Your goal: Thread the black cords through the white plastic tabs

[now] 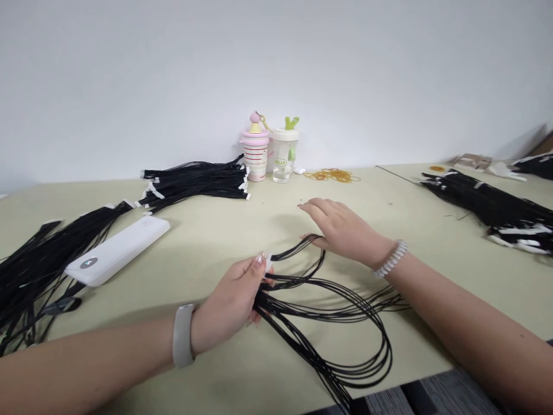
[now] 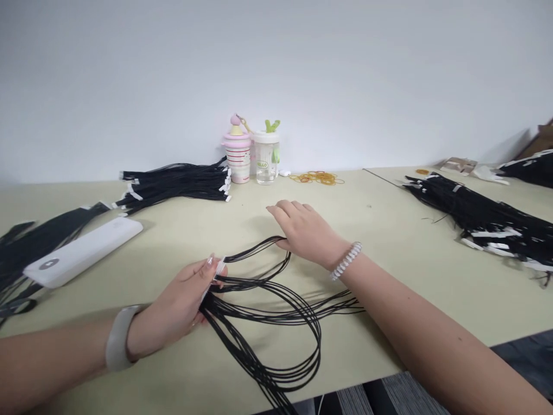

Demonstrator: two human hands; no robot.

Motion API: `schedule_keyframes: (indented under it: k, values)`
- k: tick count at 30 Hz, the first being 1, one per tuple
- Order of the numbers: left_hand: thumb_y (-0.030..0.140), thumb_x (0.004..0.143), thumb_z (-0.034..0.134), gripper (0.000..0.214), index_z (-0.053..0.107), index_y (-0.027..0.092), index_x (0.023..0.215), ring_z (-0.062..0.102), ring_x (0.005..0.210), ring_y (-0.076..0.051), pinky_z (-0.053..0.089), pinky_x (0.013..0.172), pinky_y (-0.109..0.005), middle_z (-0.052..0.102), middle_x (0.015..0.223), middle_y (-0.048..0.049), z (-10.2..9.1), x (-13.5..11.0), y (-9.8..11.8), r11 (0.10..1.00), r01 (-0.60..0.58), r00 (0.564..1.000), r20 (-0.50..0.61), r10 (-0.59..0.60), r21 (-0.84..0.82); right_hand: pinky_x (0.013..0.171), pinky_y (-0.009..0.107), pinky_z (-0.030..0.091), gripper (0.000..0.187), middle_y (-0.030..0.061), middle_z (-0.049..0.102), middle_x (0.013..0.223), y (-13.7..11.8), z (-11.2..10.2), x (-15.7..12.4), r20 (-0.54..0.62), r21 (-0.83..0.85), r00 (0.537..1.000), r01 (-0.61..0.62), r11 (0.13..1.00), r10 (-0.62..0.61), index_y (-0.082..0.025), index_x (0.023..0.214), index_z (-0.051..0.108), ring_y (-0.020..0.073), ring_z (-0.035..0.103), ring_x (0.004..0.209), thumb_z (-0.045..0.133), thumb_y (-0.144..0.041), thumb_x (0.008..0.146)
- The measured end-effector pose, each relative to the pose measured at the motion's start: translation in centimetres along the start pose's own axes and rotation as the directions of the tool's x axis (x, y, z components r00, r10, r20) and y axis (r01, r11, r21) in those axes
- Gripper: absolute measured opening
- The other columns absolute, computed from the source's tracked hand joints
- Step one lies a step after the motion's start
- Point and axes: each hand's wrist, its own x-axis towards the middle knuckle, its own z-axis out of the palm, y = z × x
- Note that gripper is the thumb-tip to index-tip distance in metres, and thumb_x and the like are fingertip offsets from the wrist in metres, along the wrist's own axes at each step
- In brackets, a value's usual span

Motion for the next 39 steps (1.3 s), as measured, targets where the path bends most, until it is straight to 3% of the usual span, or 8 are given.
schedule_keyframes:
  k: [5, 10, 17, 21, 26, 29, 33, 39]
  values:
    - [0.05, 0.08, 0.039, 0.033, 0.048, 0.019, 0.075, 0.039, 0.039, -0.007, 0.031, 0.037, -0.02, 0.045, 0.055, 0.0039, 0.0, 0.3, -0.4, 0.997, -0.036, 0.994, -0.101, 0.03, -0.062, 0.072, 0.033, 0.038, 0.058, 0.0121, 0.054, 0.094, -0.2, -1.6, -0.1, -0.033, 0.083, 0.999, -0.009, 0.997, 0.011, -0.01, 0.098, 0.048, 0.0207, 0.049, 0.08, 0.05, -0.06, 0.07]
    - [0.049, 0.08, 0.039, 0.032, 0.047, 0.019, 0.075, 0.036, 0.038, -0.007, 0.032, 0.036, -0.019, 0.041, 0.053, 0.0054, 0.1, 0.4, -0.4, 0.995, -0.071, 0.982, -0.18, 0.057, -0.072, 0.049, 0.024, 0.027, 0.034, -0.0001, 0.049, 0.058, -1.2, -5.8, -1.5, 0.146, 0.157, 0.987, -0.086, 0.984, 0.063, -0.017, 0.061, 0.044, 0.0096, 0.037, 0.05, 0.051, -0.048, 0.075]
    - [0.05, 0.08, 0.038, 0.033, 0.048, 0.018, 0.077, 0.038, 0.037, -0.006, 0.033, 0.036, -0.02, 0.041, 0.053, 0.0053, 0.1, 0.3, -0.5, 0.994, -0.107, 0.962, -0.257, 0.095, -0.033, 0.051, 0.026, 0.029, 0.037, 0.0057, 0.053, 0.075, -1.8, -7.7, -2.5, -0.083, -0.016, 0.97, -0.23, 0.973, 0.228, -0.017, 0.081, 0.05, 0.0133, 0.042, 0.057, 0.057, -0.05, 0.068]
    - [0.051, 0.08, 0.038, 0.034, 0.047, 0.019, 0.076, 0.039, 0.039, -0.006, 0.034, 0.035, -0.019, 0.045, 0.057, 0.0044, 0.3, 0.2, -0.1, 0.996, -0.083, 0.951, -0.3, 0.072, -0.024, 0.047, 0.024, 0.027, 0.032, 0.0001, 0.047, 0.052, -2.3, -7.6, -2.7, 0.198, 0.122, 0.97, -0.171, 0.978, 0.145, -0.017, 0.052, 0.043, 0.0091, 0.036, 0.046, 0.05, -0.036, 0.077]
    - [0.052, 0.08, 0.037, 0.034, 0.047, 0.019, 0.076, 0.043, 0.041, -0.008, 0.037, 0.035, -0.019, 0.044, 0.053, 0.0046, 0.2, 0.0, 0.3, 0.994, -0.068, 0.956, -0.281, 0.089, 0.082, 0.042, 0.019, 0.026, 0.032, -0.0033, 0.047, 0.05, -2.7, -6.3, -2.1, 0.493, 0.455, 0.863, -0.143, 0.879, -0.115, -0.016, 0.053, 0.043, 0.0053, 0.032, 0.042, 0.041, -0.027, 0.084]
    - [0.051, 0.081, 0.036, 0.034, 0.046, 0.019, 0.074, 0.041, 0.038, -0.007, 0.037, 0.035, -0.017, 0.043, 0.051, 0.0056, 0.1, -0.2, 0.4, 0.984, -0.089, 0.952, -0.277, 0.13, 0.155, 0.046, 0.017, 0.03, 0.028, -0.0037, 0.048, 0.057, -3.8, -5.5, -1.1, 0.39, 0.652, 0.888, -0.079, 0.754, -0.244, -0.016, 0.062, 0.046, 0.0048, 0.034, 0.048, 0.037, -0.026, 0.086]
    - [0.051, 0.082, 0.034, 0.034, 0.046, 0.02, 0.073, 0.044, 0.039, -0.007, 0.037, 0.035, -0.016, 0.045, 0.051, 0.0057, 0.3, -0.7, 0.4, 0.977, -0.115, 0.96, -0.233, 0.156, 0.178, 0.05, 0.016, 0.029, 0.023, -0.0055, 0.041, 0.056, -6.2, -4.8, 0.0, 0.204, 0.742, 0.951, 0.005, 0.67, -0.234, -0.016, 0.063, 0.045, 0.0039, 0.032, 0.05, 0.038, -0.017, 0.085]
    - [0.048, 0.084, 0.032, 0.034, 0.045, 0.019, 0.073, 0.042, 0.039, -0.006, 0.037, 0.036, -0.015, 0.042, 0.048, 0.0062, 0.5, -1.1, 0.2, 0.968, -0.165, 0.964, -0.178, 0.199, 0.188, 0.05, 0.014, 0.026, 0.023, -0.0067, 0.038, 0.053, -7.3, -4.0, 0.1, 0.191, 0.795, 0.954, -0.011, 0.607, -0.232, -0.015, 0.059, 0.04, 0.0021, 0.032, 0.048, 0.041, -0.017, 0.082]
